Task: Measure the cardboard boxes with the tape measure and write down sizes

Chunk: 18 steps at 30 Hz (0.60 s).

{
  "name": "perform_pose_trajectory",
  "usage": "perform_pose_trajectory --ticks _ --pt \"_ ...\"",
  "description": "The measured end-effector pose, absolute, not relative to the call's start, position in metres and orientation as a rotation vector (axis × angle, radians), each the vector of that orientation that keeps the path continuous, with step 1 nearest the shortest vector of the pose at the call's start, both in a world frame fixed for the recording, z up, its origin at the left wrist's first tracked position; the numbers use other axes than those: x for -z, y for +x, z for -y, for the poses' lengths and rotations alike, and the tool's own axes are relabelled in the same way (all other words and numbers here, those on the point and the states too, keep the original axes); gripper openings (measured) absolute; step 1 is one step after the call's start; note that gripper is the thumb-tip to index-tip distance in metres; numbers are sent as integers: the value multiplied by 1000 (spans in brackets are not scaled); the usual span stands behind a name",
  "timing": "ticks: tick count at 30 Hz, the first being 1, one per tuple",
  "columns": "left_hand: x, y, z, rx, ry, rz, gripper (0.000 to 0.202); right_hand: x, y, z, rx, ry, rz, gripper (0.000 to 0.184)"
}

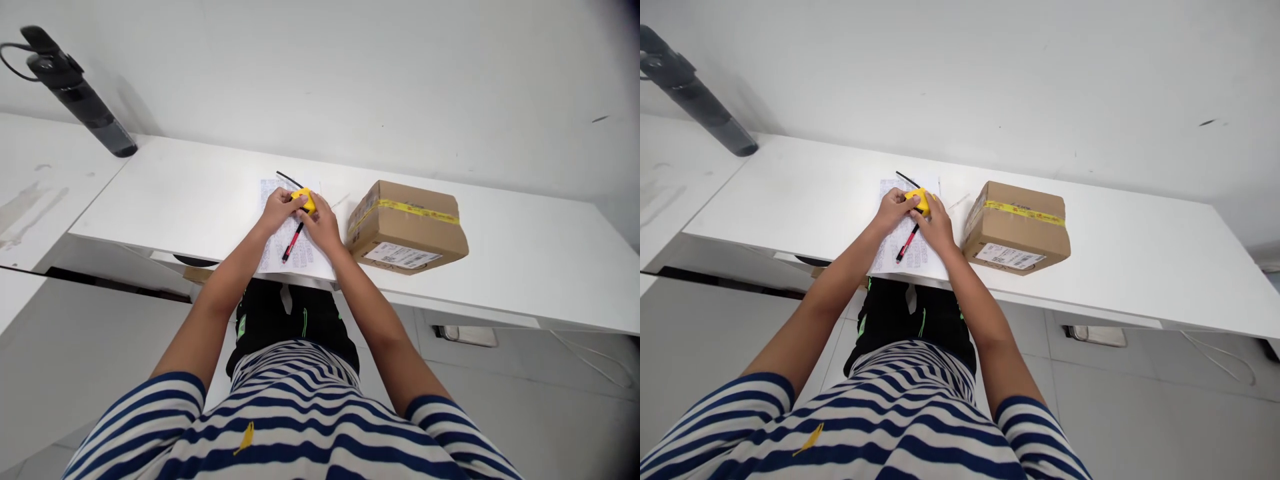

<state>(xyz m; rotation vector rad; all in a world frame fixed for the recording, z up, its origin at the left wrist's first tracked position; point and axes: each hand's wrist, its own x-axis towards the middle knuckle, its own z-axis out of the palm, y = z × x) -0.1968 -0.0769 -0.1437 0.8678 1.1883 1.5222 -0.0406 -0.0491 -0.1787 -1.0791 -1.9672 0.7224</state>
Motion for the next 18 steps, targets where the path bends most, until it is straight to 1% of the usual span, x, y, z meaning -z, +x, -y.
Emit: perform_pose_trajectory --ticks 3,7,9,11,15,17,18 --pt "142 -195 78 -1492 902 -1203 58 186 -34 47 -790 -1030 1928 77" --pt "140 -196 76 -1512 838 -1212 58 187 -33 50 -845 -1051 1880 89" --pt "137 -198 75 -1544 812 -1239 56 184 -36 53 -833 -1030 1899 93" --pt "129 -198 78 -1597 853 -1291 55 179 -40 55 -792 -998 1936 86" --pt "89 -192 105 -1626 1051 -1367 55 157 -42 69 -631 -933 1889 61" --pt "61 -188 129 -1575 1170 -1344 54 143 -33 85 -543 -856 1835 58" --pt "47 -185 142 -1533 1234 -1317 52 136 -25 97 -510 -816 1811 61"
